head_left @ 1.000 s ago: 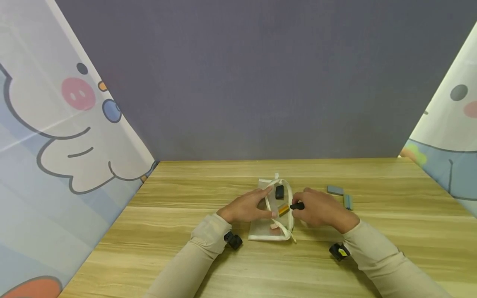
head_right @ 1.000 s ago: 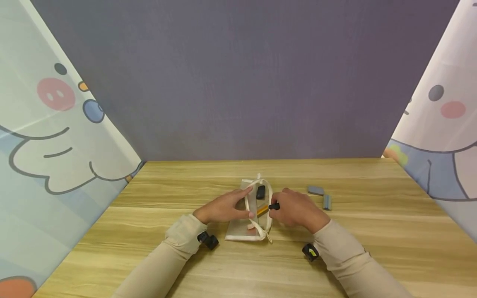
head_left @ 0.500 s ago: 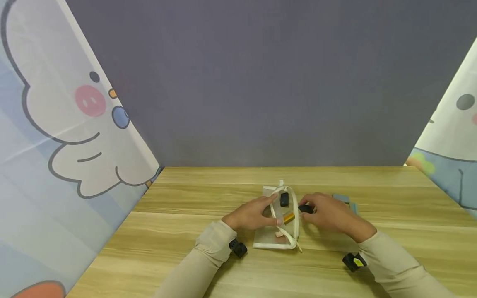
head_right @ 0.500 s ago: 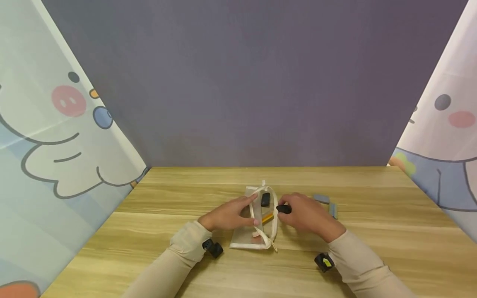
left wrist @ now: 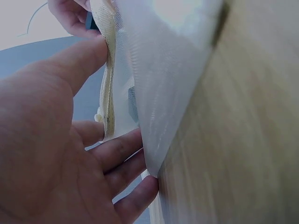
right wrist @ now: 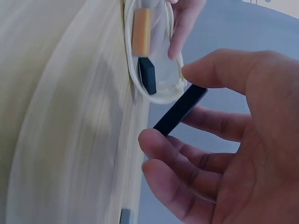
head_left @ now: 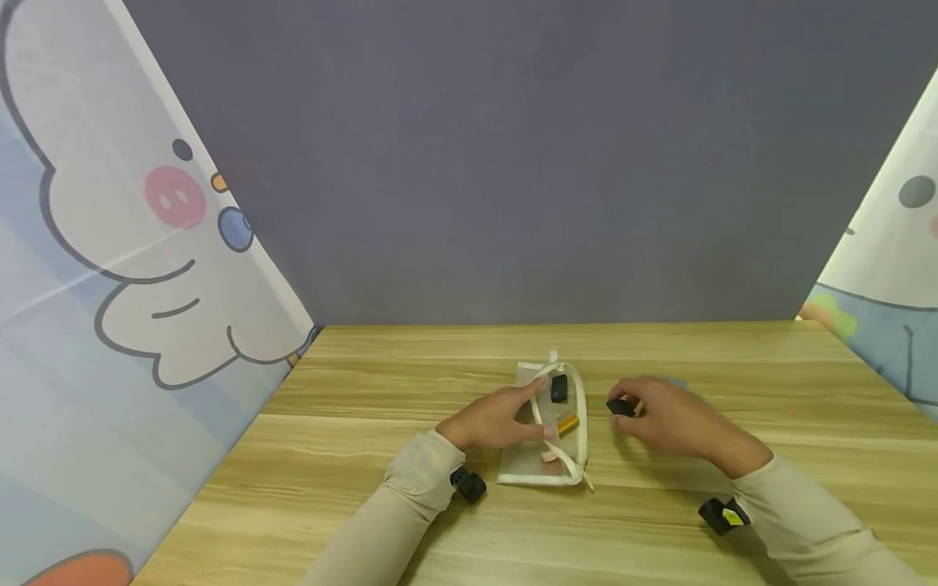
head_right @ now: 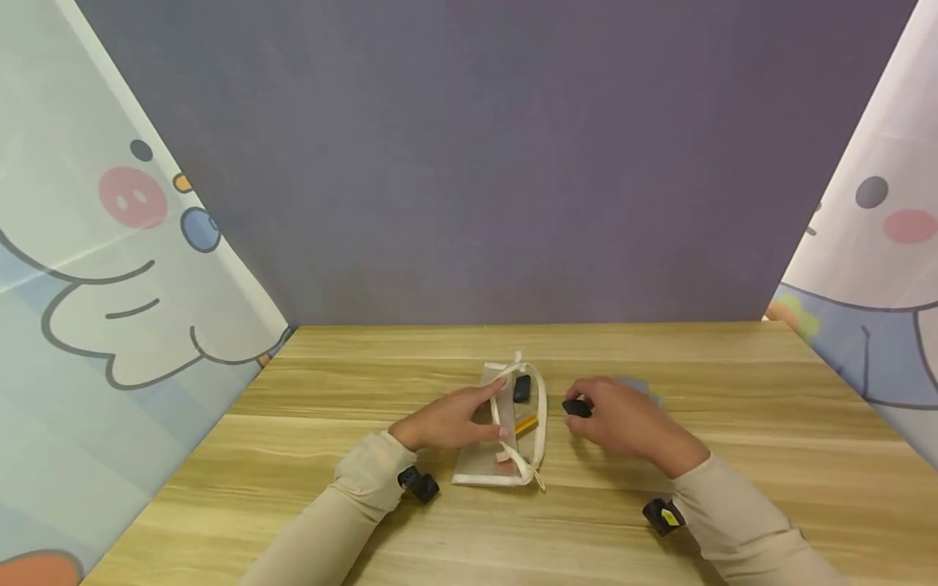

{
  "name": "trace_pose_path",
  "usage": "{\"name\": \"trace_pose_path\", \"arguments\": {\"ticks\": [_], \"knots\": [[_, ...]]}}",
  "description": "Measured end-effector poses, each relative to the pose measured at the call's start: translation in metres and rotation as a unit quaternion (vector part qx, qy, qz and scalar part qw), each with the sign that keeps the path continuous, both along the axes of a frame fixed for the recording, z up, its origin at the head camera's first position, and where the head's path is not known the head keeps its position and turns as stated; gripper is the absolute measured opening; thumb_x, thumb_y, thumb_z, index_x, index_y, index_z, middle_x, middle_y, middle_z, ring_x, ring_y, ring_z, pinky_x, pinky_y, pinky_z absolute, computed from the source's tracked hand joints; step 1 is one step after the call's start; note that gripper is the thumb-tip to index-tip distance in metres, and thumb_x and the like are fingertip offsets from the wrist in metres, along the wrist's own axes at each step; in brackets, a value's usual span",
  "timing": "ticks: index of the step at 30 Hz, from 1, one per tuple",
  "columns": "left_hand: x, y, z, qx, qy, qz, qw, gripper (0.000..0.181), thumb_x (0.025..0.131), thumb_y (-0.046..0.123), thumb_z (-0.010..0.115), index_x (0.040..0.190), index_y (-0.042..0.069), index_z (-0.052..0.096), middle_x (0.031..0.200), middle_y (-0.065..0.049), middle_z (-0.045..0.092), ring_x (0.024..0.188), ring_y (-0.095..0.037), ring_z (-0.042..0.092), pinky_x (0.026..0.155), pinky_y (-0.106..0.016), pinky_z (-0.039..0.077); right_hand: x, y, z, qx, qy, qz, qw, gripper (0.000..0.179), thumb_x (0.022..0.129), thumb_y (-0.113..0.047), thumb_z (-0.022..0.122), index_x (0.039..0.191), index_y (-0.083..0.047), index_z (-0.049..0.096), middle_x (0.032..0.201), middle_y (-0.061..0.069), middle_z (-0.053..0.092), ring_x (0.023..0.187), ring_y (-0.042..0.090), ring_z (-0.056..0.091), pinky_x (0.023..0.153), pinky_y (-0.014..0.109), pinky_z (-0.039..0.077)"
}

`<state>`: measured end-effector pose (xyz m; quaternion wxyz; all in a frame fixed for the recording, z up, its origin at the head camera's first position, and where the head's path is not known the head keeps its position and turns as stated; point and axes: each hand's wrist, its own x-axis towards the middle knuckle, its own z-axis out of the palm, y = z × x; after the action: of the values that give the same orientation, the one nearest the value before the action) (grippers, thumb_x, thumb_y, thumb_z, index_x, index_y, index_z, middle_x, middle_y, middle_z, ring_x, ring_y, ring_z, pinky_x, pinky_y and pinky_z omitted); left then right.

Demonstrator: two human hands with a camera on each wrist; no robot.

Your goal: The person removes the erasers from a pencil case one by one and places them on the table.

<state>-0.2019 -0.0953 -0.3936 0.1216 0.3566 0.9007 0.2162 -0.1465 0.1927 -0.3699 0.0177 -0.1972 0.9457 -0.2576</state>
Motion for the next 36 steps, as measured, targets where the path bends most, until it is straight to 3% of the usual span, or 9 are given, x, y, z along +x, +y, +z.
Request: {"name": "trace_pose_path", "arguments": {"ticks": [11, 18, 28, 36], "knots": [[0.001, -0.003, 0.0, -0.01, -0.002, -0.001, 0.9999, 0.089, 0.096, 0.064, 0.054, 0.163, 0.022, 0.013, 0.159, -0.004, 0.034, 0.143, -0.02, 0.036, 0.112, -0.039, 0.036, -0.006, 0.03, 0.01, -0.018, -0.004, 0.034, 0.9992, 0.04, 0.089, -0.029, 0.078, 0.119, -0.004, 0.067, 0.101, -0.003, 0.066, 0.09, 0.015, 0.063, 0.068, 0.033, 0.051], [0.002, -0.004, -0.001, -0.006, -0.006, -0.003, 1.0, 0.088, 0.096, 0.064, 0.053, 0.163, 0.022, 0.012, 0.161, -0.002, 0.03, 0.145, -0.019, 0.032, 0.114, -0.04, 0.034, -0.007, 0.044, 0.012, -0.014, 0.014, 0.019, 0.9996, 0.038, 0.087, -0.027, 0.08, 0.115, -0.004, 0.069, 0.097, -0.003, 0.067, 0.089, 0.016, 0.063, 0.069, 0.033, 0.051], [0.003, -0.005, 0.0, -0.005, -0.012, 0.003, 0.9999, 0.088, 0.096, 0.064, 0.053, 0.163, 0.024, 0.012, 0.161, -0.001, 0.029, 0.146, -0.019, 0.031, 0.114, -0.043, 0.033, -0.007, 0.057, 0.016, -0.006, -0.006, 0.005, 1.0, 0.041, 0.089, -0.03, 0.078, 0.119, -0.004, 0.068, 0.098, -0.002, 0.068, 0.09, 0.016, 0.064, 0.069, 0.034, 0.052], [0.001, -0.001, 0.002, -0.003, -0.004, -0.015, 0.9999, 0.09, 0.096, 0.063, 0.054, 0.163, 0.019, 0.013, 0.161, -0.003, 0.031, 0.144, -0.018, 0.034, 0.113, -0.038, 0.035, -0.004, 0.066, 0.021, -0.008, -0.013, -0.004, 0.9999, 0.04, 0.091, -0.029, 0.076, 0.12, -0.004, 0.066, 0.098, -0.001, 0.068, 0.08, 0.012, 0.063, 0.062, 0.029, 0.05]]}}
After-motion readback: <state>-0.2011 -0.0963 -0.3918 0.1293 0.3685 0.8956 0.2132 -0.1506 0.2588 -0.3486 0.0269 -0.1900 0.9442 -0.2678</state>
